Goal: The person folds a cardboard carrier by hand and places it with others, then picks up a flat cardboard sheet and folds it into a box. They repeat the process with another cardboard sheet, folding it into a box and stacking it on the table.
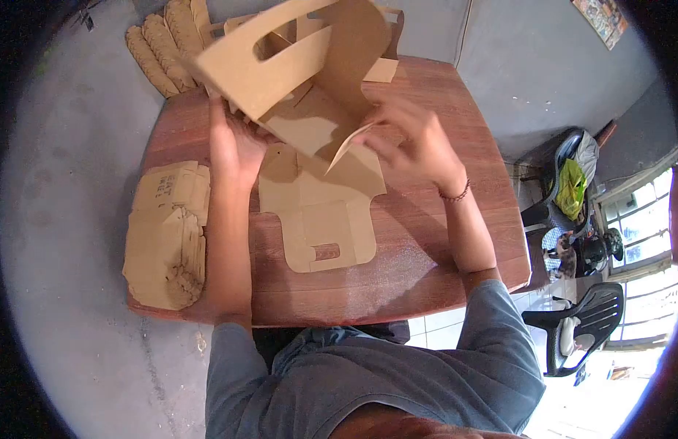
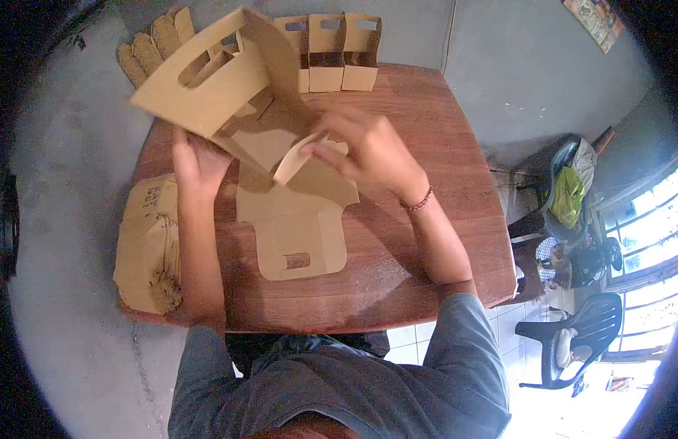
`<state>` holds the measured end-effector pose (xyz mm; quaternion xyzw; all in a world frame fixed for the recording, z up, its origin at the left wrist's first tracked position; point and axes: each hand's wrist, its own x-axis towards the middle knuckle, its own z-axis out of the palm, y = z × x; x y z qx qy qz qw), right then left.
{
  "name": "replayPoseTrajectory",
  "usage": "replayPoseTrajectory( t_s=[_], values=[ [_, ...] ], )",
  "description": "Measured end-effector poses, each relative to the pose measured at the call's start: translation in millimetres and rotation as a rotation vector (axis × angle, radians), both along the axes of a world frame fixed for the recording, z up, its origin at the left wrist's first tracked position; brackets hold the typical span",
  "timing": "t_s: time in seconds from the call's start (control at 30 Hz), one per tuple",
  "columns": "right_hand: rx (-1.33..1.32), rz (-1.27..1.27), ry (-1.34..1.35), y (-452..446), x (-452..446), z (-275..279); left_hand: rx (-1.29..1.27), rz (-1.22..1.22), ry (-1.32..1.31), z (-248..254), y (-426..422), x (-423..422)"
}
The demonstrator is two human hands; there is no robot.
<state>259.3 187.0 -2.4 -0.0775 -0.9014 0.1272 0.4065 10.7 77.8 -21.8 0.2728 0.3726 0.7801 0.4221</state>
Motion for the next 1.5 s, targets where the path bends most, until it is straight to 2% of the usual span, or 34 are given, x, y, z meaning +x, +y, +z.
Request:
replayPoseTrajectory(
  t_s=[0.1, 0.13, 0.27, 0.3, 0.37, 0.4, 0.47, 0.5, 0.57, 0.6, 0.8, 0.93, 1.13, 1.5],
  values=[
    [-0.19, -0.106, 0.111, 21.1, 14.0, 10.8, 0.018, 0.103, -0.154, 11.8, -1.1, 10.1],
    [-0.249, -0.143, 0.172, 34.1, 20.5, 11.1, 0.088, 0.034, -0.069, 10.0, -4.6, 5.9],
    [-0.098, -0.496, 0.259, 115.5, 61.0, -5.8, 0.129, 0.034, -0.001, 13.3, -9.6, 3.8],
    [-0.093, -0.495, 0.263, 136.8, 72.1, -17.0, 0.135, 0.014, 0.017, 14.5, -10.8, 3.4],
    [-0.123, -0.743, 0.191, 179.2, 90.6, -46.9, 0.151, 0.001, 0.033, 15.1, -12.7, 3.1],
    [-0.116, -0.738, 0.195, 197.8, 96.8, -62.2, 0.159, -0.024, 0.036, 14.6, -12.9, 2.9],
    [-0.205, -0.889, -0.042, 230.8, 99.7, -94.0, 0.171, -0.044, 0.044, 15.3, -14.1, 2.6],
    [-0.204, -0.886, -0.037, 244.0, 94.8, -111.5, 0.166, -0.06, 0.063, 15.6, -15.0, 3.4],
    [-0.156, -0.714, 0.069, 264.9, 87.3, -136.3, 0.163, -0.078, 0.086, 15.2, -16.0, 3.8],
    [-0.296, -0.765, 0.003, 267.9, 78.7, -137.8, 0.166, -0.094, 0.1, 14.6, -16.9, 2.5],
    [-0.351, -0.71, 0.042, 330.4, 45.2, -176.6, 0.198, -0.151, 0.226, 16.7, -25.5, -0.3],
    [-0.268, -0.742, 0.033, 346.1, 27.4, -181.5, 0.207, -0.151, 0.338, 18.4, -29.6, 1.7],
    [-0.341, -0.671, 0.01, 359.6, 14.9, -179.8, 0.163, -0.109, 0.471, 22.6, -30.6, 9.9],
    [-0.282, -0.676, -0.043, 384.1, 2.2, -187.3, 0.109, -0.109, 0.525, 18.8, -28.0, 15.4]
  ],
)
